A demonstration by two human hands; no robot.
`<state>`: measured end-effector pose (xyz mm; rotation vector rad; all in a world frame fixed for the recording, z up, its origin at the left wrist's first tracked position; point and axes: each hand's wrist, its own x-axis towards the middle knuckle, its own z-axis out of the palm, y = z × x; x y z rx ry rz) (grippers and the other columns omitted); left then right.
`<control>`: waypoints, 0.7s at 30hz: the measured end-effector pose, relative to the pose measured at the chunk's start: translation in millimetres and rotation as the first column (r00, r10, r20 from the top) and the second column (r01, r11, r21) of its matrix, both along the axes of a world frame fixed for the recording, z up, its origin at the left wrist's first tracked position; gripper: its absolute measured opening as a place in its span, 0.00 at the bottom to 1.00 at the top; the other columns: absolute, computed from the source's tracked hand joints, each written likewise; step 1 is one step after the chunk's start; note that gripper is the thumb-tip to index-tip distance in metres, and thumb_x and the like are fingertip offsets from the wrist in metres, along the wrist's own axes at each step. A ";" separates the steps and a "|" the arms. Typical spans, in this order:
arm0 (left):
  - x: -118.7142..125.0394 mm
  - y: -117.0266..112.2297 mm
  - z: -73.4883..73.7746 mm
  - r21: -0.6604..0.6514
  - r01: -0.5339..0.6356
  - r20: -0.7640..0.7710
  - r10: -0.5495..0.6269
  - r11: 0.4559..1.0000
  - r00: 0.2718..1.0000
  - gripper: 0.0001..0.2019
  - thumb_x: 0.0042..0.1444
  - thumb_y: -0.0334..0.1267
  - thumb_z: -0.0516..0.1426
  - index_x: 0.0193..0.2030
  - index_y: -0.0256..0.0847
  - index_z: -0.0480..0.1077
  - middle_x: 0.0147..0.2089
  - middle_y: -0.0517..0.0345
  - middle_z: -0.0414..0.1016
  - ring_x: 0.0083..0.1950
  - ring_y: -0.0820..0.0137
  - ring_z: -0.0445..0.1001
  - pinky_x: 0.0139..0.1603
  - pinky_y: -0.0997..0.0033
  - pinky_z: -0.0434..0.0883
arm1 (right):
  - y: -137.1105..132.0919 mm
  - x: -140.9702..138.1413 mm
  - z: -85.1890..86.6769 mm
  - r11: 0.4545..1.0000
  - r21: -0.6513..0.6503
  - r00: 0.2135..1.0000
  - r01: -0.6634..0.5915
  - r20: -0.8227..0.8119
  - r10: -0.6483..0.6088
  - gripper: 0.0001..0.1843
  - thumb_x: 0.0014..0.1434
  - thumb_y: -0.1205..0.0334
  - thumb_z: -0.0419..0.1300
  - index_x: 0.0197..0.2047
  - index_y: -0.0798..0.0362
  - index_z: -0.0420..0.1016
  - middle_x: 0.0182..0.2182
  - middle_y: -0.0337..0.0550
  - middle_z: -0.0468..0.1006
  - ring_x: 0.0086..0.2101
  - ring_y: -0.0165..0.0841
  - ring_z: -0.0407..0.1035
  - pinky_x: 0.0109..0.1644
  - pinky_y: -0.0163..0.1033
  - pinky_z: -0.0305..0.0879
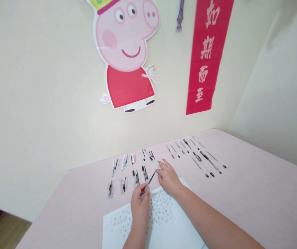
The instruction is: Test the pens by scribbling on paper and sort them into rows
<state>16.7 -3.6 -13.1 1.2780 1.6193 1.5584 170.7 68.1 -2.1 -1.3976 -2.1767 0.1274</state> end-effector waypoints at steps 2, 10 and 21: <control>0.3 -0.1 0.1 -0.002 -0.004 -0.003 0.004 1.000 1.000 0.12 0.46 0.42 0.59 0.36 0.39 0.77 0.38 0.50 0.77 0.39 0.63 0.73 0.46 0.59 0.69 | 0.3 -0.2 -0.9 1.000 0.008 1.000 0.004 -0.008 -0.004 0.16 0.55 0.71 0.54 0.44 0.58 0.78 0.59 0.53 0.65 0.63 0.43 0.46 0.65 0.48 0.47; -0.5 0.2 -2.6 0.017 0.004 -0.025 -0.003 1.000 1.000 0.11 0.47 0.41 0.59 0.36 0.40 0.77 0.37 0.51 0.77 0.39 0.63 0.73 0.45 0.60 0.69 | 1.6 -2.1 -1.8 0.998 0.062 1.000 -0.009 -0.002 0.009 0.15 0.56 0.73 0.53 0.42 0.58 0.79 0.58 0.53 0.66 0.63 0.43 0.47 0.65 0.50 0.49; -0.1 -0.2 1.7 0.043 0.006 -0.042 -0.004 0.999 0.999 0.09 0.45 0.41 0.59 0.33 0.42 0.77 0.34 0.52 0.77 0.36 0.63 0.73 0.41 0.61 0.71 | 8.7 1.0 -7.6 0.994 0.090 0.992 -0.064 -0.106 0.074 0.12 0.54 0.75 0.53 0.30 0.56 0.78 0.51 0.50 0.73 0.60 0.43 0.54 0.63 0.51 0.53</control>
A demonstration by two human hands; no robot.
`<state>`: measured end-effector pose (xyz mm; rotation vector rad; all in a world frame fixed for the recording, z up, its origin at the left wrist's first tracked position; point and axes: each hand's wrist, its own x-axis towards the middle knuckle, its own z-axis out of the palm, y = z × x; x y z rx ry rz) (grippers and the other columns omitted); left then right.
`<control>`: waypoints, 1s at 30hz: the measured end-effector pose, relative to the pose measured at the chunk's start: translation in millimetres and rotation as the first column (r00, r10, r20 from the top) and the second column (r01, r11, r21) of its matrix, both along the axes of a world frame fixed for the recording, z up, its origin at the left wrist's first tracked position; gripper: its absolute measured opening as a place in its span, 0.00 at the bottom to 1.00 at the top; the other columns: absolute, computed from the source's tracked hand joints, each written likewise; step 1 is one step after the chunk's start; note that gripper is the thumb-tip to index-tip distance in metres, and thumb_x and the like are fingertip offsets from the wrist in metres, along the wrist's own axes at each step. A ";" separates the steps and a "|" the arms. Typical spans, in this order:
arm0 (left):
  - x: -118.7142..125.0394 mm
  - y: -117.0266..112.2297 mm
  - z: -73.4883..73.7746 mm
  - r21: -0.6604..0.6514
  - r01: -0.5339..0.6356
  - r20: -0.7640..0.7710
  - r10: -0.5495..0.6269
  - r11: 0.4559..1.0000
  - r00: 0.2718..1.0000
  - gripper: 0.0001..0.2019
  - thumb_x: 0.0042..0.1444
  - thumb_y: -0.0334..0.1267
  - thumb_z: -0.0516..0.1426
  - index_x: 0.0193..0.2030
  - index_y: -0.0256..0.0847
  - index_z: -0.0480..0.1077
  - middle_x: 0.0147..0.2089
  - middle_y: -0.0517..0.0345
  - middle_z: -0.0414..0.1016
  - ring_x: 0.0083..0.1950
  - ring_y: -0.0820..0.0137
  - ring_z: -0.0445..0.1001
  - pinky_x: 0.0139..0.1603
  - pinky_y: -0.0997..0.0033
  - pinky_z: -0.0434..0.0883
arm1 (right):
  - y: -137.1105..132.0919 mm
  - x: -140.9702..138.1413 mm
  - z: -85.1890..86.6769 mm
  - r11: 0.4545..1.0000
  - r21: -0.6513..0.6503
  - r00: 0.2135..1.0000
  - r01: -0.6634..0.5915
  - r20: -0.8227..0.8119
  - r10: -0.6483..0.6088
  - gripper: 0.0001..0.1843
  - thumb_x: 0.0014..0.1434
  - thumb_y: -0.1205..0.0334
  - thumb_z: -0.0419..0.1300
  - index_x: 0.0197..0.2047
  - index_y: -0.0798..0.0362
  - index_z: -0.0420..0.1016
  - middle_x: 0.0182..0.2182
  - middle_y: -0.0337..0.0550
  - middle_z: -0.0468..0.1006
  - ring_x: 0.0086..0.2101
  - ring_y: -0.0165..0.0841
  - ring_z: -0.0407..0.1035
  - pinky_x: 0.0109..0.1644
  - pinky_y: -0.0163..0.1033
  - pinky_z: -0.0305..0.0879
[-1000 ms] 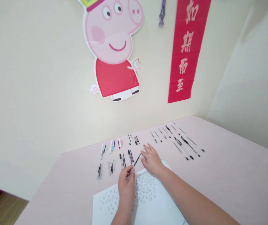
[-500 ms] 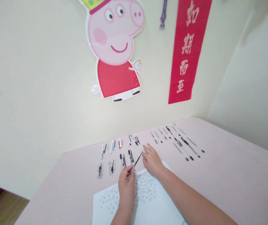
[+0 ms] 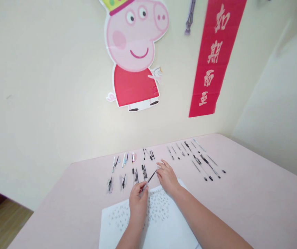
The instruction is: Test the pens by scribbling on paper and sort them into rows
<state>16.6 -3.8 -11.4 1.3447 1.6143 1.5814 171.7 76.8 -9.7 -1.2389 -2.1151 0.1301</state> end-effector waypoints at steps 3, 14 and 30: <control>0.2 -0.8 2.1 -0.013 0.003 -0.006 -0.004 1.000 1.000 0.10 0.46 0.41 0.59 0.34 0.42 0.77 0.35 0.52 0.77 0.37 0.63 0.73 0.42 0.61 0.70 | -1.4 1.8 1.9 0.999 0.002 0.993 -0.048 -0.111 0.048 0.12 0.52 0.75 0.55 0.35 0.55 0.76 0.50 0.50 0.73 0.58 0.42 0.56 0.62 0.51 0.54; 1.6 -1.3 4.0 -0.013 -0.016 0.034 0.016 1.000 0.999 0.10 0.44 0.42 0.60 0.32 0.41 0.77 0.34 0.51 0.78 0.36 0.62 0.74 0.41 0.61 0.71 | -1.0 -2.3 13.7 0.902 -0.274 0.561 -0.335 -0.827 -0.042 0.10 0.48 0.60 0.61 0.36 0.51 0.70 0.29 0.39 0.75 0.32 0.32 0.69 0.37 0.39 0.67; 0.0 -0.1 2.0 -0.021 -0.019 0.036 0.020 1.000 0.999 0.10 0.44 0.40 0.59 0.33 0.41 0.77 0.34 0.51 0.78 0.35 0.63 0.74 0.40 0.61 0.71 | -15.4 0.1 57.2 0.824 -0.315 0.373 -0.470 -0.918 -0.138 0.13 0.44 0.54 0.67 0.31 0.52 0.74 0.27 0.40 0.74 0.28 0.30 0.66 0.30 0.34 0.64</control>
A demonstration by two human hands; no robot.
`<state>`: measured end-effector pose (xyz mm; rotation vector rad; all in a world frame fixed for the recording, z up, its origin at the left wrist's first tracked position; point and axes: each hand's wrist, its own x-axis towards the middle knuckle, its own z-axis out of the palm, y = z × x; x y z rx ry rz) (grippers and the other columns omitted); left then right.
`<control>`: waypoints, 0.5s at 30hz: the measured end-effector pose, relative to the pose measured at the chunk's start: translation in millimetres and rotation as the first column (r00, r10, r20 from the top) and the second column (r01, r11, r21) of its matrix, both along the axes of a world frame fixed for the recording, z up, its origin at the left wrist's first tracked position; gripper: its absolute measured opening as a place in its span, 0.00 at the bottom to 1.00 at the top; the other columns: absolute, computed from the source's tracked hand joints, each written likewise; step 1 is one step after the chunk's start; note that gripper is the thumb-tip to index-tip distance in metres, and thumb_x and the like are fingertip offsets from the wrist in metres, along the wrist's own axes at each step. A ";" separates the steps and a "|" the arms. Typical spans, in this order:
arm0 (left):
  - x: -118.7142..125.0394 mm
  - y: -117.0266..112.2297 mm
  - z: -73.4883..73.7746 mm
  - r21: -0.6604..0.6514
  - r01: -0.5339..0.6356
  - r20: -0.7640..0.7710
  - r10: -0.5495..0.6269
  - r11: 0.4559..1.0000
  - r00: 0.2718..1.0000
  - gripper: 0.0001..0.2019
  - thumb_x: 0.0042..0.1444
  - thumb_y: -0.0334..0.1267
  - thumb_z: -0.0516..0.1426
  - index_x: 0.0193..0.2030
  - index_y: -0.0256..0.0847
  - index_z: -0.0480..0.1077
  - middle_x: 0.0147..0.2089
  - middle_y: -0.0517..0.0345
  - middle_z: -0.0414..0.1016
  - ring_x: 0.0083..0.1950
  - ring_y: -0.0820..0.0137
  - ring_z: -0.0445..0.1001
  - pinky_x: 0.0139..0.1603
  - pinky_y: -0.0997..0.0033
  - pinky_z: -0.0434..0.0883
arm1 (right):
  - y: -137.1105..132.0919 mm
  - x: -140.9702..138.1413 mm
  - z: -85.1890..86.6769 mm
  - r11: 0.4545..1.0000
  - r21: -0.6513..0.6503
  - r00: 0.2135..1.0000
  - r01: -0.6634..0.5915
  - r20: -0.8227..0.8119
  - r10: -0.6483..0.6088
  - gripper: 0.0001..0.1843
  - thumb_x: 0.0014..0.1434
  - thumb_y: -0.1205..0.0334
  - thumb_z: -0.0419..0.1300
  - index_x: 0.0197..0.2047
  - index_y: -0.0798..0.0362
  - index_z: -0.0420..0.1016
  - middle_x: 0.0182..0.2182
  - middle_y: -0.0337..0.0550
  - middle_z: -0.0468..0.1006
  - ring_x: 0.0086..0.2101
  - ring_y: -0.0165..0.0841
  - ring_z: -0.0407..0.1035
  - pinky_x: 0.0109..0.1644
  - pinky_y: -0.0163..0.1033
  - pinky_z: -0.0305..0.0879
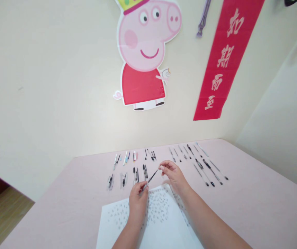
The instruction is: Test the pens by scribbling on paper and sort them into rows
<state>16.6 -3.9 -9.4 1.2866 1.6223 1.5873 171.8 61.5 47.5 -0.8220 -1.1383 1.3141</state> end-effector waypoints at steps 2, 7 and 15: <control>-0.5 0.4 -1.8 0.001 -0.003 0.001 0.003 1.000 1.000 0.10 0.44 0.40 0.59 0.33 0.41 0.77 0.34 0.51 0.78 0.36 0.62 0.74 0.40 0.61 0.71 | -0.6 0.5 2.3 1.000 0.015 1.000 -0.001 0.013 0.000 0.13 0.44 0.54 0.67 0.31 0.52 0.75 0.27 0.39 0.73 0.26 0.29 0.64 0.29 0.34 0.64; -0.5 0.8 -3.5 -0.003 -0.005 0.015 0.005 1.000 1.000 0.11 0.44 0.41 0.60 0.33 0.41 0.77 0.34 0.51 0.78 0.36 0.62 0.74 0.41 0.61 0.71 | -2.1 1.6 5.4 0.999 0.050 0.998 0.008 0.059 -0.011 0.12 0.44 0.55 0.66 0.32 0.52 0.75 0.27 0.38 0.72 0.25 0.28 0.62 0.29 0.34 0.63; 0.1 1.1 -2.9 -0.009 0.002 0.000 -0.002 1.000 1.000 0.10 0.45 0.41 0.59 0.33 0.40 0.77 0.34 0.50 0.78 0.36 0.62 0.74 0.41 0.61 0.71 | -2.5 1.2 5.2 0.998 0.060 0.994 0.012 0.104 -0.018 0.11 0.45 0.55 0.66 0.32 0.52 0.75 0.28 0.39 0.72 0.25 0.28 0.62 0.29 0.34 0.64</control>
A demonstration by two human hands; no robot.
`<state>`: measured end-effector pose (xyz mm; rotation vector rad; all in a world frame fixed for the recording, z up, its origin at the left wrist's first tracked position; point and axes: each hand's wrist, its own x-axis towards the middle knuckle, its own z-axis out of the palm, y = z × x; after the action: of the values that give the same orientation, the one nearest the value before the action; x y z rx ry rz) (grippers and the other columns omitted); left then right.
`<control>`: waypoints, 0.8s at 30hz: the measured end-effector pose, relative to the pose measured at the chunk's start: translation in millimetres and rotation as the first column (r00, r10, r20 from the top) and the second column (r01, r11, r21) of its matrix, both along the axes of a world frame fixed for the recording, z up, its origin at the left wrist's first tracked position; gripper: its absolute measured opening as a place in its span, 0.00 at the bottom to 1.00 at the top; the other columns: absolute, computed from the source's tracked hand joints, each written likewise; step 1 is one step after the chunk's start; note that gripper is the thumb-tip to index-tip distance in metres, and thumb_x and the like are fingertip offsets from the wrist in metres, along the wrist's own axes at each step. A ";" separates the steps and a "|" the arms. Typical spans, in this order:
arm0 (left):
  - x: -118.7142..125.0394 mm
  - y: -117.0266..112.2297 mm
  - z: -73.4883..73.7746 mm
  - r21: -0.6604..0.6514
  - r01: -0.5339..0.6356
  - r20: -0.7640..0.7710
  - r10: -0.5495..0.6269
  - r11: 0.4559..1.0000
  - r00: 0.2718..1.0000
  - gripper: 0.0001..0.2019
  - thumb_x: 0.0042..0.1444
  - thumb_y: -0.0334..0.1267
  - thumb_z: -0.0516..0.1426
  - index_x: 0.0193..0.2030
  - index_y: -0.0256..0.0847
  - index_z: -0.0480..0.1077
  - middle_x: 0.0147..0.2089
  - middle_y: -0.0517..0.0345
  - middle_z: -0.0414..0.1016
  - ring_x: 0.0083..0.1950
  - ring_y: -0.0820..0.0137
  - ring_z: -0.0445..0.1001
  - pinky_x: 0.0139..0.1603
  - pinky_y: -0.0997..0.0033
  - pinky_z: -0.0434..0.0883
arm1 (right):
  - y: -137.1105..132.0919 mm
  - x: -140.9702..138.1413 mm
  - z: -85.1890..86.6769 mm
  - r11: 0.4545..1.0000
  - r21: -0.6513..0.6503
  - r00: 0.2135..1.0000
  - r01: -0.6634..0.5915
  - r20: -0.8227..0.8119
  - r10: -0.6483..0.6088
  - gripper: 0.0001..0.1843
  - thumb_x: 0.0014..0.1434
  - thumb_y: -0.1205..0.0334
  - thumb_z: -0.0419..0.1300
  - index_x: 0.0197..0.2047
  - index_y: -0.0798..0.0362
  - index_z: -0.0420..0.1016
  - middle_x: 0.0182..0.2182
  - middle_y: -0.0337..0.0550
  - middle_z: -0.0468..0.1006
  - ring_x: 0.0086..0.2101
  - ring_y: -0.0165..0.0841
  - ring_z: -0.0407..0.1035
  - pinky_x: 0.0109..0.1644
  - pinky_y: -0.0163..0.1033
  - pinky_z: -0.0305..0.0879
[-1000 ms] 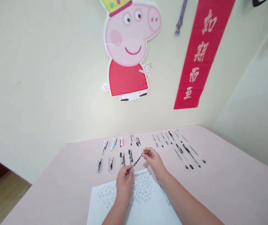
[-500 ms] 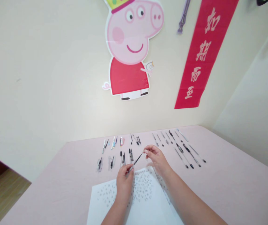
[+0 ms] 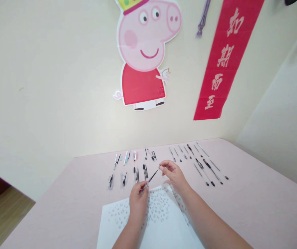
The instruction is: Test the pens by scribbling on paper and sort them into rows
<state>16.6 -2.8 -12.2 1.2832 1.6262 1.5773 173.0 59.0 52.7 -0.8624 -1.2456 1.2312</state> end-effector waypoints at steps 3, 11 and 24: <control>-0.5 0.3 -1.1 0.011 -0.003 0.000 0.003 1.000 1.000 0.10 0.44 0.41 0.59 0.33 0.41 0.77 0.34 0.50 0.78 0.36 0.62 0.74 0.41 0.61 0.71 | 0.1 -0.9 -2.0 1.000 0.021 1.000 0.001 0.029 -0.001 0.11 0.46 0.55 0.65 0.31 0.52 0.75 0.28 0.39 0.72 0.25 0.28 0.62 0.29 0.34 0.64; -0.5 -0.5 0.9 0.021 -0.005 0.001 0.005 1.000 1.000 0.10 0.44 0.40 0.59 0.33 0.41 0.77 0.34 0.51 0.78 0.36 0.62 0.74 0.41 0.61 0.71 | -0.3 -4.2 -8.9 0.998 0.066 0.995 -0.015 0.101 0.008 0.10 0.47 0.57 0.64 0.34 0.52 0.75 0.30 0.40 0.73 0.28 0.30 0.65 0.30 0.34 0.64; -0.3 -1.0 -1.4 0.014 0.006 -0.019 -0.006 1.000 1.000 0.09 0.45 0.39 0.58 0.34 0.41 0.77 0.35 0.51 0.78 0.37 0.62 0.74 0.41 0.61 0.71 | -0.5 -2.4 -10.9 0.995 0.088 0.991 -0.039 0.127 0.027 0.13 0.50 0.53 0.63 0.36 0.52 0.74 0.32 0.41 0.74 0.30 0.30 0.66 0.31 0.34 0.65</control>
<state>16.4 -3.8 -13.6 1.3126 1.6242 1.5803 170.6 58.5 41.8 -0.8670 -1.4110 1.1515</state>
